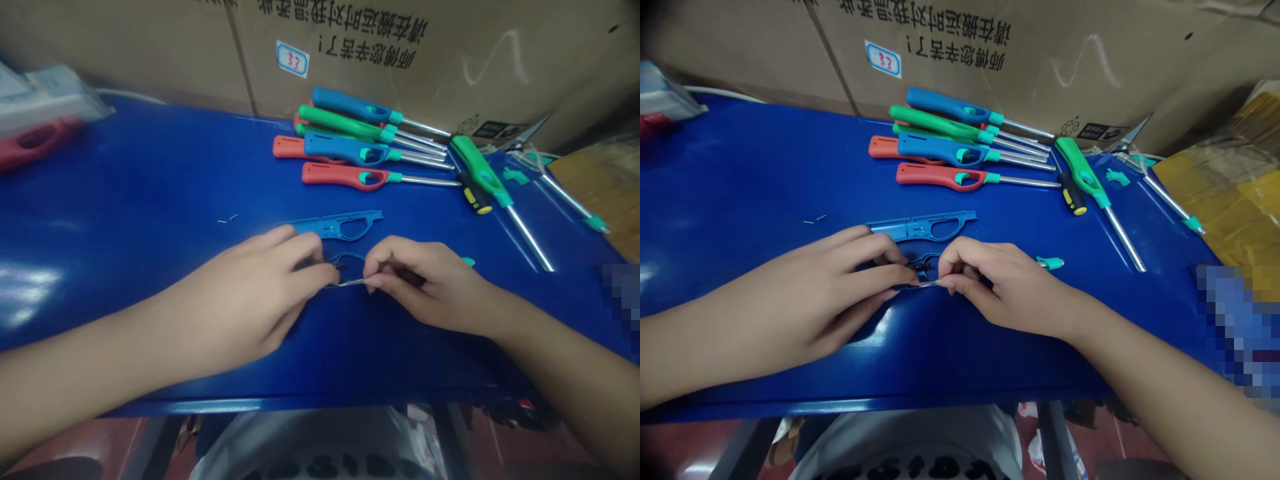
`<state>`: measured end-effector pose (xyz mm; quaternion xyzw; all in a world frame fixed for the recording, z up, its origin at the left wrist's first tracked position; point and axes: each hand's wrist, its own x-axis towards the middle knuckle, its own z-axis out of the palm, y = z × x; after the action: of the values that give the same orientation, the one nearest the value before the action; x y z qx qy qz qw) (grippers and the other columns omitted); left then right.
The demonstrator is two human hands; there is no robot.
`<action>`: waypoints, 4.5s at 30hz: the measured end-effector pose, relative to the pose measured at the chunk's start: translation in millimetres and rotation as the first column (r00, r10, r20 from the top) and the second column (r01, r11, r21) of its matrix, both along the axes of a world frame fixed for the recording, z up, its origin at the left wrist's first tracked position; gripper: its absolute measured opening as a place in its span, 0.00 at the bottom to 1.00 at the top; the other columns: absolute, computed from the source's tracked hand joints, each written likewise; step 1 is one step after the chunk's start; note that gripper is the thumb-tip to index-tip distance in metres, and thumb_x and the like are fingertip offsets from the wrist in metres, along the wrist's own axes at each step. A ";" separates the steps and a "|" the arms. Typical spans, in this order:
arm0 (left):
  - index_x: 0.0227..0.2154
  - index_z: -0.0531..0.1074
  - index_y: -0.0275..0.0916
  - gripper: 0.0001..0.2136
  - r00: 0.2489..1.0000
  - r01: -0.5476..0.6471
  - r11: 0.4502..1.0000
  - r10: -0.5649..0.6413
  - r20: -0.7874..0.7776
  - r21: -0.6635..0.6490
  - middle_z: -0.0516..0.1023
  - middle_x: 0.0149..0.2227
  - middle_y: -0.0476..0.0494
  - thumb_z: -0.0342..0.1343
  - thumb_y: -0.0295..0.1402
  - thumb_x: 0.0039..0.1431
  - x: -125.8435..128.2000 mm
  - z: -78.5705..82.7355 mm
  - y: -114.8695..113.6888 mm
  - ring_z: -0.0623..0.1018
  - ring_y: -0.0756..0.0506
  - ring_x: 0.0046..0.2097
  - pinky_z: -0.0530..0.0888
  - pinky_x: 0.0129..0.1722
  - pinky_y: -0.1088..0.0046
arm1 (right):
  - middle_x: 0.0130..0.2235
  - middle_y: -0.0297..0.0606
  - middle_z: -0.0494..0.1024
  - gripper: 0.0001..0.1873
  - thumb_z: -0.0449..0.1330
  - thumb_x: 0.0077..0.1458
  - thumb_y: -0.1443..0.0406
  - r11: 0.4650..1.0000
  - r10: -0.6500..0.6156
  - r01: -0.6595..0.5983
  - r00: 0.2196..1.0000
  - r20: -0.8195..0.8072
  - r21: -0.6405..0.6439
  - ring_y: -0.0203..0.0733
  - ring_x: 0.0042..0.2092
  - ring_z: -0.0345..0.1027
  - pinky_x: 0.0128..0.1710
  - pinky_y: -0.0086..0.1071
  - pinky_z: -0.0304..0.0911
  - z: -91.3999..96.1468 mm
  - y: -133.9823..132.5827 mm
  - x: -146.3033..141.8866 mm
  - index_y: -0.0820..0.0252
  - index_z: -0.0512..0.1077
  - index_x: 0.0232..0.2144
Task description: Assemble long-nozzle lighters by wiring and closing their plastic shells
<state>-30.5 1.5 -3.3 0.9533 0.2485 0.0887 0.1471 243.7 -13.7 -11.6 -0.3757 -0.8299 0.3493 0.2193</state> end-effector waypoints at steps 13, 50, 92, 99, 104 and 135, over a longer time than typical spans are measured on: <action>0.52 0.77 0.38 0.17 0.999 0.017 0.997 -0.014 -0.042 0.072 0.73 0.44 0.36 0.51 0.22 0.65 0.8 0.9 -0.5 0.73 0.36 0.43 0.76 0.39 0.54 | 0.42 0.35 0.73 0.21 0.72 0.60 0.58 0.993 0.106 -0.112 0.987 0.124 0.043 0.35 0.36 0.66 0.34 0.28 0.66 11.7 3.5 7.0 0.55 0.73 0.52; 0.54 0.76 0.44 0.18 0.996 -0.060 0.996 0.064 0.059 -0.073 0.74 0.47 0.40 0.48 0.23 0.70 0.5 -3.8 -2.9 0.74 0.39 0.46 0.73 0.41 0.61 | 0.39 0.37 0.82 0.10 0.59 0.67 0.71 0.988 -0.040 0.027 0.995 0.087 0.149 0.38 0.36 0.75 0.36 0.32 0.68 6.2 -0.5 -4.3 0.54 0.79 0.39; 0.58 0.78 0.50 0.26 0.995 -0.085 0.990 0.090 0.044 -0.113 0.70 0.46 0.39 0.47 0.20 0.65 3.7 -3.0 -6.0 0.72 0.37 0.45 0.72 0.40 0.61 | 0.38 0.34 0.82 0.09 0.62 0.64 0.75 0.968 -0.054 0.028 0.994 0.094 0.250 0.33 0.36 0.77 0.37 0.27 0.71 7.2 -10.0 -7.1 0.58 0.79 0.39; 0.59 0.77 0.52 0.26 0.996 -0.082 0.991 0.084 0.016 -0.103 0.70 0.46 0.39 0.47 0.21 0.65 4.5 -1.8 -6.2 0.71 0.37 0.45 0.71 0.40 0.62 | 0.39 0.36 0.82 0.09 0.61 0.66 0.74 0.963 -0.023 -0.027 0.984 0.179 0.267 0.33 0.38 0.77 0.38 0.27 0.69 12.4 -13.0 -6.9 0.61 0.80 0.40; 0.60 0.76 0.53 0.26 0.995 -0.098 0.990 0.101 0.016 -0.103 0.70 0.46 0.40 0.47 0.21 0.66 4.2 -1.6 -5.6 0.71 0.38 0.45 0.70 0.40 0.63 | 0.40 0.34 0.82 0.09 0.62 0.65 0.75 0.958 -0.037 -0.014 0.984 0.174 0.285 0.30 0.39 0.77 0.40 0.25 0.68 13.9 -15.1 -4.3 0.61 0.81 0.40; 0.53 0.79 0.46 0.20 0.993 -0.078 0.996 0.082 0.080 -0.050 0.77 0.50 0.41 0.51 0.21 0.66 0.1 -0.5 -5.5 0.77 0.39 0.47 0.77 0.44 0.59 | 0.43 0.37 0.81 0.09 0.58 0.69 0.70 0.951 -0.005 -0.075 0.966 0.260 0.299 0.37 0.40 0.76 0.39 0.31 0.68 7.2 -15.6 0.0 0.59 0.79 0.43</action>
<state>-30.5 -4.0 -3.8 0.9344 0.2822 0.1278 0.1756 243.7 -29.3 -4.4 -0.3644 -0.9019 0.1687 0.1590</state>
